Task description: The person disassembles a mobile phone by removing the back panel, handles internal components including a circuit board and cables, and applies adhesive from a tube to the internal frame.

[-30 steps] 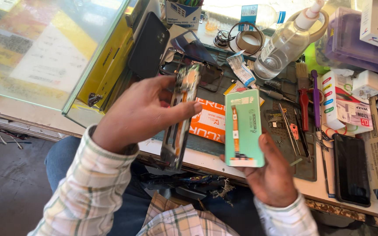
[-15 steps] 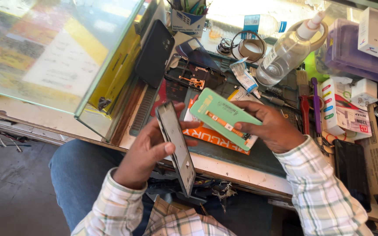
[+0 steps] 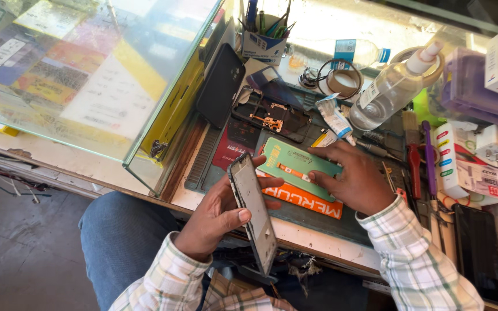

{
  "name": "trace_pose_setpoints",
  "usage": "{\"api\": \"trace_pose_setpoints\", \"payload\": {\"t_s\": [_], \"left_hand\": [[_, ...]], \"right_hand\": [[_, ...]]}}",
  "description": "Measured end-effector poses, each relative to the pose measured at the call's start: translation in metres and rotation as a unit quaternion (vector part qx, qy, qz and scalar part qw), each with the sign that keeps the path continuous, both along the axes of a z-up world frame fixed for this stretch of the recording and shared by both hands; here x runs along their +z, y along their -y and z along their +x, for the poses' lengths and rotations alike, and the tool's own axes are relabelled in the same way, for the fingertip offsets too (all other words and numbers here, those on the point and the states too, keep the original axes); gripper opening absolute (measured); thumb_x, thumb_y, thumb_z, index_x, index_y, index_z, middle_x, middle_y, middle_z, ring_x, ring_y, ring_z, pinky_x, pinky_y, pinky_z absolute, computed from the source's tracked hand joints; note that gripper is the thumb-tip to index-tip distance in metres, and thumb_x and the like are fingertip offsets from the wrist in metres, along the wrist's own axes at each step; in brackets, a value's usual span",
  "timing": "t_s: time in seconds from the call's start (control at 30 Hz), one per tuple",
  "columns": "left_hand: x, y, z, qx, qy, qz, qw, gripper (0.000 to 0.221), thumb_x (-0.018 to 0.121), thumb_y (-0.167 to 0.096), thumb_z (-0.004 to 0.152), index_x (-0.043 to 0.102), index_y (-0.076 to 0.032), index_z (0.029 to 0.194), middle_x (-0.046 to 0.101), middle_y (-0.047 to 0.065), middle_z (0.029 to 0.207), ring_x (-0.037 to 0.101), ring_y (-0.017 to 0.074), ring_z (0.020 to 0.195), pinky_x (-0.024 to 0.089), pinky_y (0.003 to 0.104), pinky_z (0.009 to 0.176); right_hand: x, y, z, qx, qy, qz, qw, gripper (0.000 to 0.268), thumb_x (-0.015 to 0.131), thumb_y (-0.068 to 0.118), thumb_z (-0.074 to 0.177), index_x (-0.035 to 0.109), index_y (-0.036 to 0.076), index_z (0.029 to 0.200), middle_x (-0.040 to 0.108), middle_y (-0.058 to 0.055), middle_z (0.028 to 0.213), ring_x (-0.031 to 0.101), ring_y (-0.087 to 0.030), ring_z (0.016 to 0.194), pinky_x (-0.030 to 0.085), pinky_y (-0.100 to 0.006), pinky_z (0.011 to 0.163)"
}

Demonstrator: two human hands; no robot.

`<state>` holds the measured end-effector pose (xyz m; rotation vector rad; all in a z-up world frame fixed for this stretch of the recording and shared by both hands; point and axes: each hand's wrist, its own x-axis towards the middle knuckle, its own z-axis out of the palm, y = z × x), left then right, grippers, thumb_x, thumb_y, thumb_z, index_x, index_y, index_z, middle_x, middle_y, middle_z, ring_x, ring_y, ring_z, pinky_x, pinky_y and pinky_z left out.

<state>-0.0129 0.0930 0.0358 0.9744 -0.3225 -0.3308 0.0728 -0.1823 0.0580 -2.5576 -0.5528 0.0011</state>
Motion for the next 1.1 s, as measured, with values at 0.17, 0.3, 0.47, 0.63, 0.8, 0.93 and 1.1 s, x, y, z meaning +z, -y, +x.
{"api": "trace_pose_setpoints", "payload": {"t_s": [0.17,0.3,0.47,0.63,0.8,0.93,1.1], "left_hand": [[-0.002,0.010,0.003,-0.013,0.006,-0.039,0.999,0.105,0.075,-0.047,0.086,0.019,-0.007,0.166,0.056,0.024,0.148,0.067,0.0342,0.122,0.055,0.045,0.103],[-0.006,0.024,0.010,-0.010,0.015,-0.058,0.998,0.095,0.063,-0.048,0.092,0.017,-0.009,0.166,0.056,0.025,0.146,0.068,0.0336,0.117,0.056,0.044,0.099],[-0.014,0.044,0.018,-0.009,-0.041,-0.118,0.992,0.071,0.044,-0.048,0.099,0.034,-0.004,0.155,0.057,0.023,0.144,0.068,0.0283,0.108,0.059,0.044,0.091],[-0.024,0.048,0.016,-0.016,-0.075,-0.190,0.979,0.065,0.029,-0.048,0.107,0.045,-0.001,0.149,0.059,0.022,0.141,0.068,0.0245,0.099,0.061,0.041,0.083],[-0.024,0.047,0.017,-0.029,-0.068,-0.228,0.971,0.076,0.024,-0.062,0.107,0.040,-0.004,0.154,0.059,0.021,0.135,0.068,0.0235,0.094,0.062,0.041,0.079],[-0.020,0.044,0.017,-0.037,-0.070,-0.226,0.971,0.086,0.024,-0.071,0.104,0.035,-0.004,0.158,0.058,0.024,0.136,0.069,0.0245,0.095,0.061,0.040,0.078],[-0.015,0.039,0.013,-0.087,-0.095,-0.285,0.950,0.087,0.029,-0.067,0.106,0.030,-0.002,0.164,0.053,0.024,0.144,0.069,0.0273,0.099,0.062,0.041,0.078]], "right_hand": [[0.005,0.000,-0.005,-0.009,0.110,-0.046,0.993,0.033,0.079,0.026,0.083,0.076,0.008,0.112,0.071,-0.013,0.098,0.069,-0.031,0.091,0.054,-0.043,0.080],[0.013,-0.001,0.011,-0.066,0.169,-0.094,0.979,0.027,0.075,0.022,0.090,0.075,0.007,0.113,0.071,-0.014,0.101,0.070,-0.034,0.087,0.055,-0.046,0.076],[0.014,-0.013,0.036,-0.187,0.126,-0.271,0.936,0.036,0.080,0.036,0.086,0.072,0.005,0.101,0.072,-0.016,0.092,0.072,-0.038,0.079,0.056,-0.051,0.064],[0.003,-0.011,0.047,-0.193,0.172,-0.286,0.923,0.032,0.081,0.035,0.085,0.072,0.008,0.100,0.071,-0.015,0.086,0.072,-0.035,0.076,0.055,-0.048,0.062],[0.021,0.000,0.022,-0.134,0.289,-0.155,0.935,0.027,0.086,0.026,0.085,0.071,0.008,0.099,0.068,-0.011,0.092,0.068,-0.031,0.080,0.054,-0.044,0.066],[0.041,0.007,-0.023,-0.119,0.267,0.027,0.956,0.031,0.086,0.007,0.083,0.069,0.003,0.108,0.062,-0.011,0.103,0.066,-0.021,0.085,0.056,-0.034,0.072],[0.029,0.015,-0.082,-0.133,0.111,0.297,0.939,0.038,0.077,-0.004,0.084,0.062,0.001,0.118,0.059,-0.007,0.122,0.067,-0.013,0.105,0.058,-0.023,0.075]]}}
